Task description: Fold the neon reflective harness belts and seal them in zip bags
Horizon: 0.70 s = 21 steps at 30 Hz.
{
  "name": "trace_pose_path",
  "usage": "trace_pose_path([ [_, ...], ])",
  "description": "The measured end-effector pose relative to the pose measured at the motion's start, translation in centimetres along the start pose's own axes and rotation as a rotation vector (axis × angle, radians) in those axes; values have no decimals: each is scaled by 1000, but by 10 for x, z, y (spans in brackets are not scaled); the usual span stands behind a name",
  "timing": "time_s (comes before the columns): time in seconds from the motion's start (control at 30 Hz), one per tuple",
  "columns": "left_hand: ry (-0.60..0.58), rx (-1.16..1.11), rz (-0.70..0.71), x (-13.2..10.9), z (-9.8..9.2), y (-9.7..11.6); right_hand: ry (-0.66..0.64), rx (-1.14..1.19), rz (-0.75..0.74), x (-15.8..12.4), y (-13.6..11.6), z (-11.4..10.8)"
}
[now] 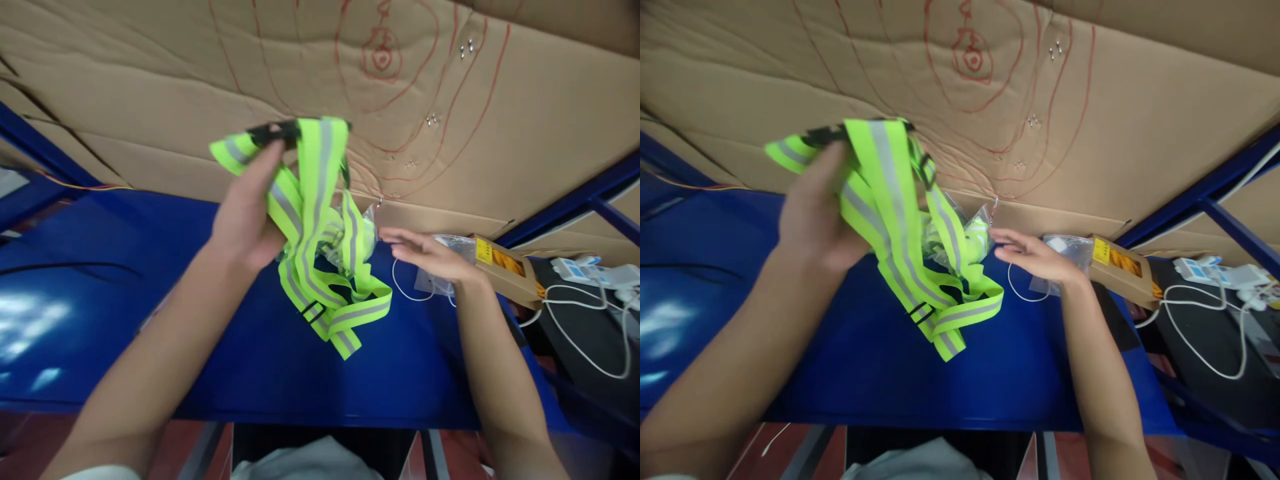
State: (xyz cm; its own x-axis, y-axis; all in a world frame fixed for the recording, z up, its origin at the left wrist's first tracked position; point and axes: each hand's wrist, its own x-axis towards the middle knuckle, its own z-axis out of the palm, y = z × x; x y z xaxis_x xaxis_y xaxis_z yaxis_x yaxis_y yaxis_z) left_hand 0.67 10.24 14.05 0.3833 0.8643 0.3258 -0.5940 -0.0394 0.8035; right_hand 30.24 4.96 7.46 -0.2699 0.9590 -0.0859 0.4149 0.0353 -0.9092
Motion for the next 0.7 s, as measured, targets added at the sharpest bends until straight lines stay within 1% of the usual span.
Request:
trace_pose_path([
  [0.03,-12,-4,-40,-2,4,-6,67,15,-78,-1,-10,8],
  [0.07,-26,-3,-72,-5,7,-11,94,38,-141,-1,-19,16],
  [0.1,-36,3,-86,-7,8,-14,85,64,-187,0,-26,25],
  [0.17,-28,18,-76,-12,10,-17,-18,119,-231,2,-34,40],
  [0.23,-31,22,-63,-15,11,-16,-137,122,-248,4,-35,50],
  [0.3,-70,1,-48,-17,12,-11,-186,56,-265,6,-33,54],
  [0.33,-95,-15,-37,-17,12,-9,-177,14,-270,7,-31,56],
  [0.4,-119,-39,-10,-17,13,-6,-134,-44,-270,8,-29,58],
  [0.47,-82,-64,-4,-16,13,-6,-60,-97,-279,8,-29,61],
  [0.57,6,-107,-33,-17,14,-10,172,-235,-301,9,-31,65],
  [0.6,11,-118,-33,-17,15,-10,245,-271,-302,9,-31,65],
  [0.63,-3,-122,-30,-17,17,-9,287,-289,-302,10,-30,65],
  [0.67,-22,-120,-18,-18,19,-6,285,-297,-303,11,-28,64],
  [0.7,-41,-118,4,-18,22,-2,244,-308,-304,12,-26,63],
])
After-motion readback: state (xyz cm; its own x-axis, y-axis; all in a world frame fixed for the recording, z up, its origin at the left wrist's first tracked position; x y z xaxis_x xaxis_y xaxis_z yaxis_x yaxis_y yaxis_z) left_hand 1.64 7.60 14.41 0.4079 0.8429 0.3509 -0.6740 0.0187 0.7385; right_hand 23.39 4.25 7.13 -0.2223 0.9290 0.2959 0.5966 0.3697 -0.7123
